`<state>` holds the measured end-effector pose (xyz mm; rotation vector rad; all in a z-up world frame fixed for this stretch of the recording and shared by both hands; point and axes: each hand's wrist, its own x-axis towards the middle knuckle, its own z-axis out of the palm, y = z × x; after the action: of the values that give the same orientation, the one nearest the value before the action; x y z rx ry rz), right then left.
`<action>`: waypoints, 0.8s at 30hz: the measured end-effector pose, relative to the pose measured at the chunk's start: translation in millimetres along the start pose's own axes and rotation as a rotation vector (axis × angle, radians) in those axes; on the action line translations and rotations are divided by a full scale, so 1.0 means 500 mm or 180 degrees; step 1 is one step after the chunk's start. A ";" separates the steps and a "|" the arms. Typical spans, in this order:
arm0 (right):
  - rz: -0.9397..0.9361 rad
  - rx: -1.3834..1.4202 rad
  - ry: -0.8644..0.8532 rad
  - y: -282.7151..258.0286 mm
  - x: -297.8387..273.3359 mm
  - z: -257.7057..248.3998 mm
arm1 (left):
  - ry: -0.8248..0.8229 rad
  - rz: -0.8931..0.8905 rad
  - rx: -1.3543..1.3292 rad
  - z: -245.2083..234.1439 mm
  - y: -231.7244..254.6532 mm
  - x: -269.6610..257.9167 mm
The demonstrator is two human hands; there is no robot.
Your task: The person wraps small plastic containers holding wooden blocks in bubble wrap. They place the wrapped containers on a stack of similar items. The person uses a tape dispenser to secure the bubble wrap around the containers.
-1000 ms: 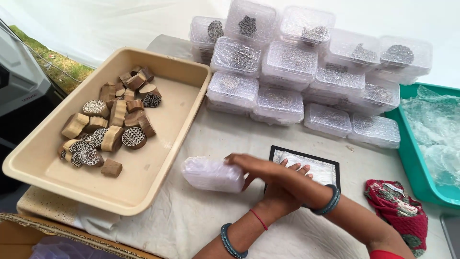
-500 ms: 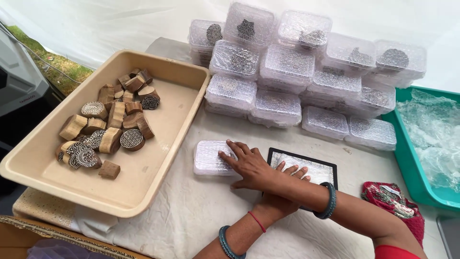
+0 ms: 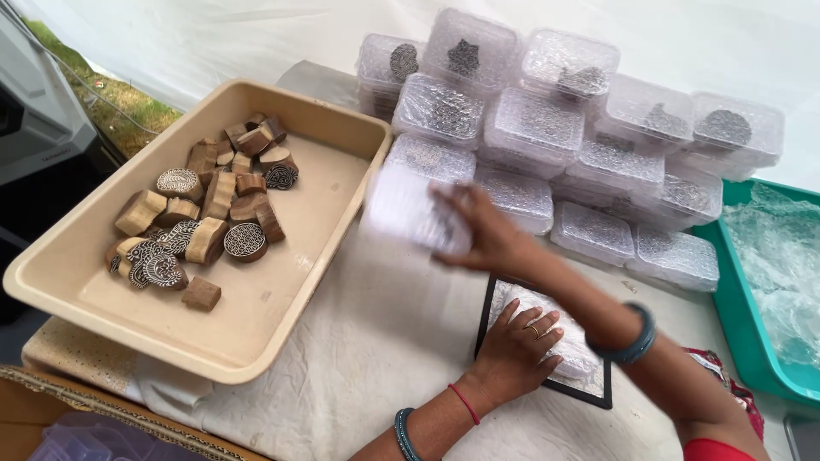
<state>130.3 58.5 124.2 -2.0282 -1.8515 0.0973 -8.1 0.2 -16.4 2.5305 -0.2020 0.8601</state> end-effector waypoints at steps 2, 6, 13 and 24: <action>0.0062 -0.0130 0.0072 0.020 0.054 -0.066 | -0.0051 -0.0013 0.0046 -0.005 0.000 0.002; 0.0754 -0.0522 -0.0170 0.048 0.134 -0.131 | -0.0240 -0.0041 0.0116 -0.013 0.003 0.005; 0.0853 -0.0639 -0.0284 0.085 0.175 -0.093 | -0.0371 -0.0109 0.0098 -0.011 0.003 0.005; 0.1092 -0.1398 -0.0327 0.080 0.159 -0.074 | -0.0381 -0.0098 0.0145 -0.012 0.004 0.005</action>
<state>189.5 124.5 161.7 -2.6765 -1.6721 -0.1263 -9.9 1.4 -9.7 2.6228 -0.1827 0.7097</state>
